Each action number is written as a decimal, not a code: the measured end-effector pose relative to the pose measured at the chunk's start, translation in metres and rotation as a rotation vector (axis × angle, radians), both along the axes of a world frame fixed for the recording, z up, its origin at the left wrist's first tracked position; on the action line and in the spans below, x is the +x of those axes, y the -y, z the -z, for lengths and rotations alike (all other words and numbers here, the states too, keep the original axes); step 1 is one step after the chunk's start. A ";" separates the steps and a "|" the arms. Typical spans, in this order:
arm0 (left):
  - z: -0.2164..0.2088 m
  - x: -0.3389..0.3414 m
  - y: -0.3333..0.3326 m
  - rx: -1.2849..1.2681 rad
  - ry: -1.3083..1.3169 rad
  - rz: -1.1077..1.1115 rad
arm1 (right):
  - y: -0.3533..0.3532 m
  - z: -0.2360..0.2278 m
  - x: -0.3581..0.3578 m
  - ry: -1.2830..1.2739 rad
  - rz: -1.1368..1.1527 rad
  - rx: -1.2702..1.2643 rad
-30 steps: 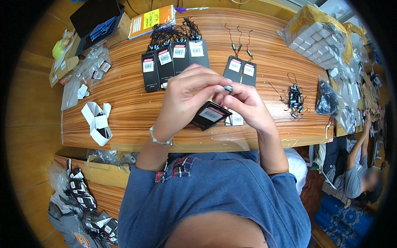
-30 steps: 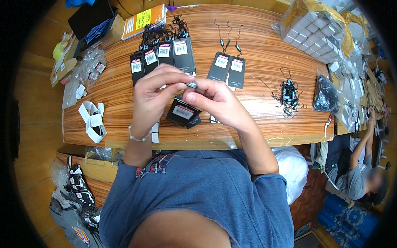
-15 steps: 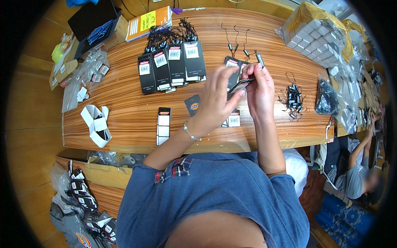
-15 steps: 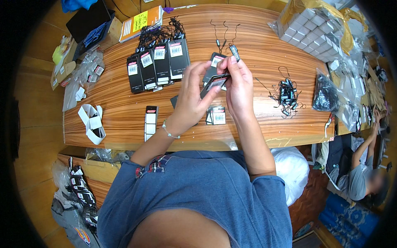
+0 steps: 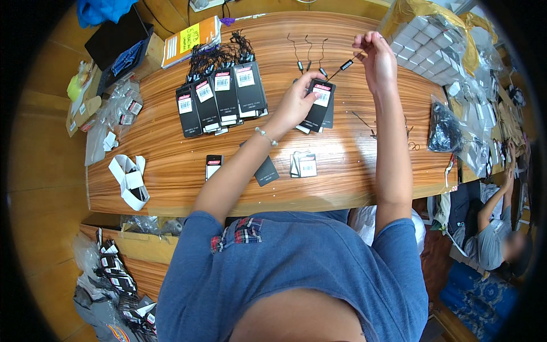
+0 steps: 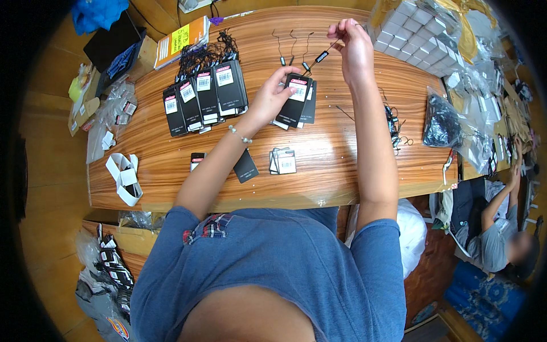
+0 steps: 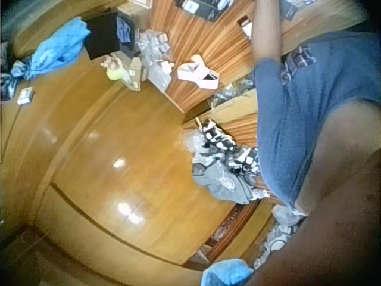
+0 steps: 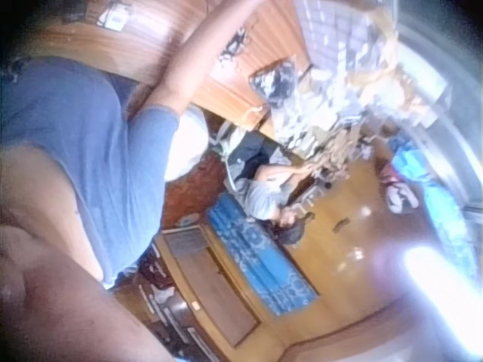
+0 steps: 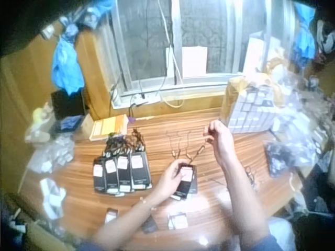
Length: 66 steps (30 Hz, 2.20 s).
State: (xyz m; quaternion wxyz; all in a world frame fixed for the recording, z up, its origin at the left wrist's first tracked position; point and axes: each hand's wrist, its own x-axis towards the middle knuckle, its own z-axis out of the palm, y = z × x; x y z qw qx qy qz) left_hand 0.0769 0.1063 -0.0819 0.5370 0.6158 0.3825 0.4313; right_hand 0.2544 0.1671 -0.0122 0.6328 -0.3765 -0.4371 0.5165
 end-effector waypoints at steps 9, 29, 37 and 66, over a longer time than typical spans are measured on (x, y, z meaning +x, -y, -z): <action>0.015 0.018 -0.022 -0.042 -0.179 -0.046 | -0.050 0.009 0.014 0.186 0.008 -0.125; -0.123 -0.171 0.112 0.371 -0.756 -0.454 | -0.123 0.077 0.022 0.767 -0.377 -0.458; -0.025 -0.274 0.257 -0.141 -1.216 -0.889 | -0.157 0.100 0.023 0.695 -0.357 -0.571; -0.002 -0.201 0.172 -0.113 -0.620 -0.481 | 0.180 0.045 -0.054 0.585 -0.237 -0.239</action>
